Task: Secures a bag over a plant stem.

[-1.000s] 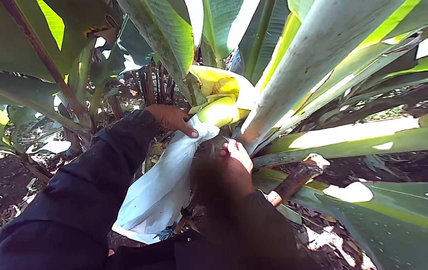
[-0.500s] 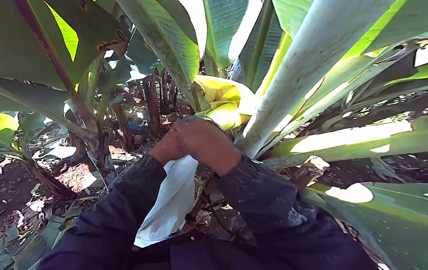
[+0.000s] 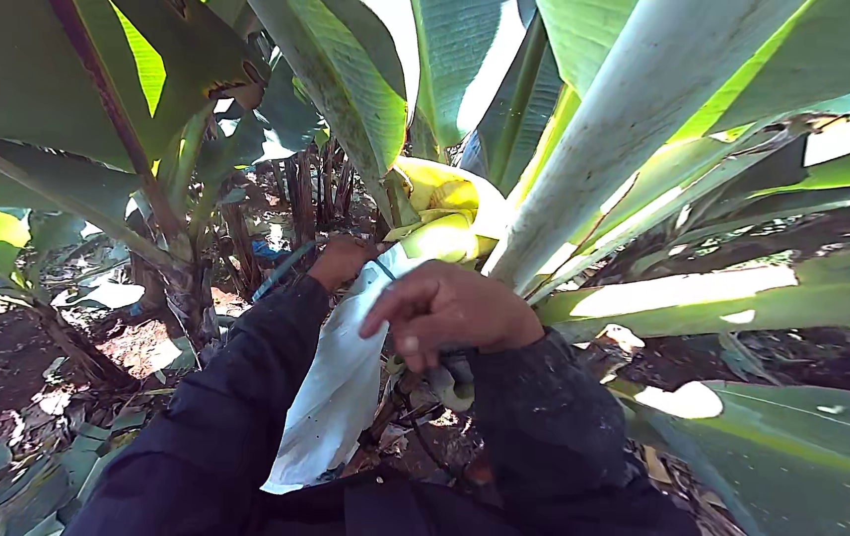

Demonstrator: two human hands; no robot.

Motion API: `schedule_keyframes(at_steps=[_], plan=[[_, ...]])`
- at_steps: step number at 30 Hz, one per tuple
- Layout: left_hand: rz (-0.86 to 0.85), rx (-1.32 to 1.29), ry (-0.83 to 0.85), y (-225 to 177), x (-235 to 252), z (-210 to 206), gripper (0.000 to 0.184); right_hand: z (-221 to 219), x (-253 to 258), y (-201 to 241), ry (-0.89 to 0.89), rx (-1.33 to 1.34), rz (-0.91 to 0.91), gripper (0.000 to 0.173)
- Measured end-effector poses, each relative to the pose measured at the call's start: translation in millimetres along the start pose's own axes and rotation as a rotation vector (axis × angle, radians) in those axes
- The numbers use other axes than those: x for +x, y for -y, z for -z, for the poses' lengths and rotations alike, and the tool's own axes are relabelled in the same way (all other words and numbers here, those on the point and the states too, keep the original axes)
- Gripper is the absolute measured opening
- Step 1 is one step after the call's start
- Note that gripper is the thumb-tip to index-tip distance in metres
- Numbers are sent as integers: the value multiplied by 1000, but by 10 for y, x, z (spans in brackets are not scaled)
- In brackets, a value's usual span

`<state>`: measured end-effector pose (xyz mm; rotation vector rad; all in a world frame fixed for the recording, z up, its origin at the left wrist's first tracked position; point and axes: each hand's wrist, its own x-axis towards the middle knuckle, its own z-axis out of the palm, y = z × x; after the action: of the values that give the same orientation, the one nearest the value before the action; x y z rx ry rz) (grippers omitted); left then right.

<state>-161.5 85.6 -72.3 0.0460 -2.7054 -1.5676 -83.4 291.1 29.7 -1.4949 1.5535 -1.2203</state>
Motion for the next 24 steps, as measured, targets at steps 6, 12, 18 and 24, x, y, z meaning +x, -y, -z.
schedule_keyframes(at_steps=[6, 12, 18, 24], plan=[[-136, 738, 290, -281, 284, 1, 23, -140, -445, -1537, -1050, 474, -189, 18], [-66, 985, 434, -704, 203, 37, 18, -18, 17, -1741, -1041, -425, -379, 52], [-235, 838, 279, -539, 378, 247, 37, 99, -196, -1719, -1091, -423, -510, 23], [-305, 880, 240, -867, -347, 1125, 41, -354, -772, -1021, -962, 364, -372, 29]])
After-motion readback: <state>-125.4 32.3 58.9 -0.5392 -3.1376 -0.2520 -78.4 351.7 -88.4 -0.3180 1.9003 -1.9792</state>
